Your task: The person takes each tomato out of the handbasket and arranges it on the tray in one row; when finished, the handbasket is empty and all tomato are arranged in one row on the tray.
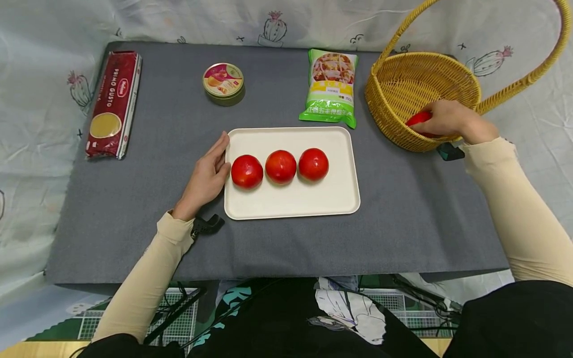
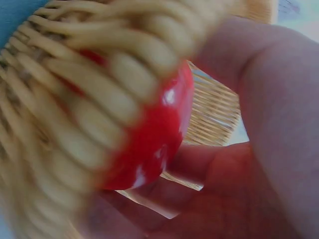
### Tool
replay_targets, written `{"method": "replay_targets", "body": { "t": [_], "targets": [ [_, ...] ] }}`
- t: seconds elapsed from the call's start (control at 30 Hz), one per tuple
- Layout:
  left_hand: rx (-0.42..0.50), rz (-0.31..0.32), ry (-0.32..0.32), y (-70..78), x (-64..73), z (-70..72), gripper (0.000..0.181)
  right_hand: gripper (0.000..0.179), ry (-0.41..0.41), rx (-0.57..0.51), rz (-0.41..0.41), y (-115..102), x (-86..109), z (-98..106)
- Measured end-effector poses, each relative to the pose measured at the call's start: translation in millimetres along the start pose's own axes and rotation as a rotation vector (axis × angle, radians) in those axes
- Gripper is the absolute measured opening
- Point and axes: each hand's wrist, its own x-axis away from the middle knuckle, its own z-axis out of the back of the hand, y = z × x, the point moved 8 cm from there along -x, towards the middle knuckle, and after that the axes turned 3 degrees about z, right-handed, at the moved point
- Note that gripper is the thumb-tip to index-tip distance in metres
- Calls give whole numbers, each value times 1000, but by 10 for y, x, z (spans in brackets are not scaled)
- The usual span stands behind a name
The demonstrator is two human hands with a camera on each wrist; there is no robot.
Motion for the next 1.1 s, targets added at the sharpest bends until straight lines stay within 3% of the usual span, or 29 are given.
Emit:
{"method": "replay_targets", "body": {
  "t": [0.13,0.23,0.43,0.53,0.63,0.7,0.9,1.1],
  "targets": [
    [-2,2,0,3,4,-2,62,82,106,-40,-36,-18,131,168],
    [-10,7,3,-6,9,1,62,91,188,-81,-33,-146,275,313],
    [-13,9,1,-9,13,-3,62,91,344,-136,56,-793,651,350],
    [-18,8,0,2,13,-7,62,85,383,-136,179,-1225,737,155],
    [-21,7,0,16,13,-16,62,76,357,-114,299,-1556,700,-148],
    [-22,7,-1,21,12,-23,62,75,317,-108,337,-1675,644,-355],
    [-19,1,-4,31,9,-35,63,79,241,-113,369,-1767,450,-773],
    [-20,-9,-4,38,10,-39,63,79,262,-94,419,-1775,369,-914]
  ]
}}
